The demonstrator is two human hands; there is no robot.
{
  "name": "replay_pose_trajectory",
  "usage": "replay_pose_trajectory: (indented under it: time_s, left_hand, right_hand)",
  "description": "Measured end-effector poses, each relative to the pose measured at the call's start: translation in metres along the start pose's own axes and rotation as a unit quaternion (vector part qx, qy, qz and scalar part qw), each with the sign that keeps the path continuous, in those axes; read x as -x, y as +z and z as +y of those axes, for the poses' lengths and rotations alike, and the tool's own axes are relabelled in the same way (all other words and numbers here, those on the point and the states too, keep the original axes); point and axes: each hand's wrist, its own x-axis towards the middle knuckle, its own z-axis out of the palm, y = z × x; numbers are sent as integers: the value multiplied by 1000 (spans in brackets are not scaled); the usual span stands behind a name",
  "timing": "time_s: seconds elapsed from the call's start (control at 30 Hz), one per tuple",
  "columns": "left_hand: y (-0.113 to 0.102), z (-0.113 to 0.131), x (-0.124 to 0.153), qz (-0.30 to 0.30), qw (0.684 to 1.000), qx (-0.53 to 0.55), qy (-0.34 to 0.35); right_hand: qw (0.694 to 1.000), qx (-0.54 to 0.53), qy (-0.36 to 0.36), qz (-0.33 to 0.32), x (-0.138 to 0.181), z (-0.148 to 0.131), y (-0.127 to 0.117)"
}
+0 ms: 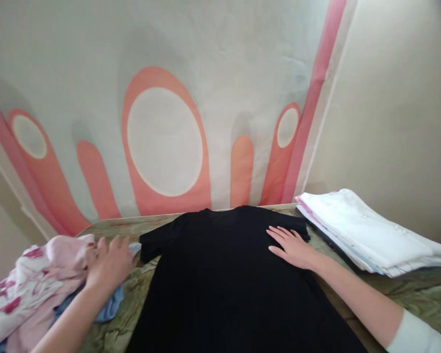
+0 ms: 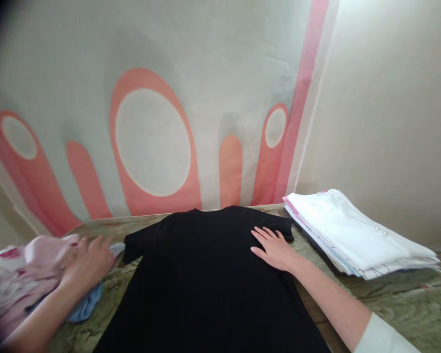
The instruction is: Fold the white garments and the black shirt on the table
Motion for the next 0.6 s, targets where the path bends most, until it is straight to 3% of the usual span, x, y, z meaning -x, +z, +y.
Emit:
replay_pose_trajectory:
  time_s: [0.03,0.17,0.27,0.43,0.6]
  left_hand:
    - [-4,19,0,6,1000,7,28]
    - [-14,99,1,-128,959,139,212]
    - [-11,138,-2,-165,929,188,273]
    - [4,153,-7,-163,939,188,239]
    - [4,152,-7,-167,940,184,234]
  right_hand:
    - [1000,-2,7,20,0,3,-5]
    - [993,13,55,99,0,23,-21]
    - [996,35,39,73,4,45,-22]
    - [997,52,64,14,13,68,-26]
    - [999,-13,27,11,14,63,-33]
